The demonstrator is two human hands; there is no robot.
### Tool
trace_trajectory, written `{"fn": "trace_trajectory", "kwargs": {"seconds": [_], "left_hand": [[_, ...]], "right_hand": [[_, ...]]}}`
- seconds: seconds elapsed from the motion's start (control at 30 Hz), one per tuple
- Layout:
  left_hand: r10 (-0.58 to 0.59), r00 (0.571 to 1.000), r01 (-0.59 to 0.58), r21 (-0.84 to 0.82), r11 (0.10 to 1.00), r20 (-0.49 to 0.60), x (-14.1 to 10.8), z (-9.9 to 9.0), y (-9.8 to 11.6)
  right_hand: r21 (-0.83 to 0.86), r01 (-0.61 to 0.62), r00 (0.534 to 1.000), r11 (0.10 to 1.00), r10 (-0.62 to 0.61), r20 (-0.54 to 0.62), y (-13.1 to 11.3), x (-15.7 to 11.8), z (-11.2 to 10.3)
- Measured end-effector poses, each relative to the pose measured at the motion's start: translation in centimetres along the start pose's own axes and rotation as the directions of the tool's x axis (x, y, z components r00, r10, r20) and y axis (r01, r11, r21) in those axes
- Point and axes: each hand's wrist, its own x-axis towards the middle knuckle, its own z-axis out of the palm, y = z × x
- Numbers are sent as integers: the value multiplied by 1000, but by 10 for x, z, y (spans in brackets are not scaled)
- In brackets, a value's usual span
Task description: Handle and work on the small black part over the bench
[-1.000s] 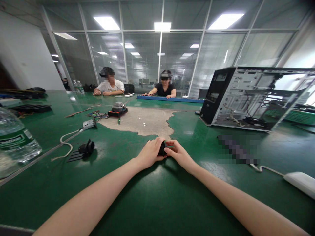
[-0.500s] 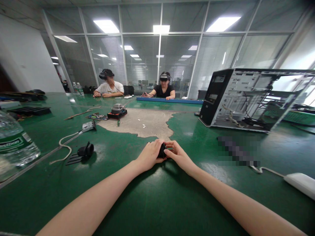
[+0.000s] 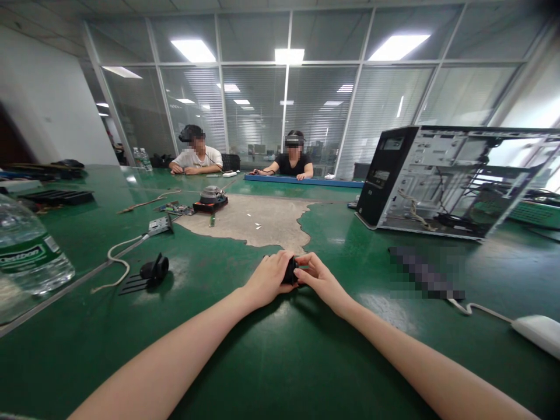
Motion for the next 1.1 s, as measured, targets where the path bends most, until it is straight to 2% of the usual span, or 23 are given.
{"fn": "trace_trajectory", "kwargs": {"seconds": [0.13,0.27,0.67,0.8,1.1], "left_hand": [[-3,1000,3,1,1000,1,0,1,-1],[-8,1000,8,1,1000,9,0,2,-1],[1,1000,-1,-29,1000,3,1,4,-3],[-2,1000,2,-10,1000,12,0,3,-3],[-6,1000,6,-23,1000,13,2,4,-3]], "right_hand": [[-34,-30,1000,999,29,-8,0,0,-2],[5,6,999,1000,-6,33,-2,-3,-1],[-40,-35,999,999,35,-5,-2,-1,-2],[5,28,999,1000,-28,45,-3,-3,-2],[-9,-17,1000,1000,17,-17,0,0,-2]]}}
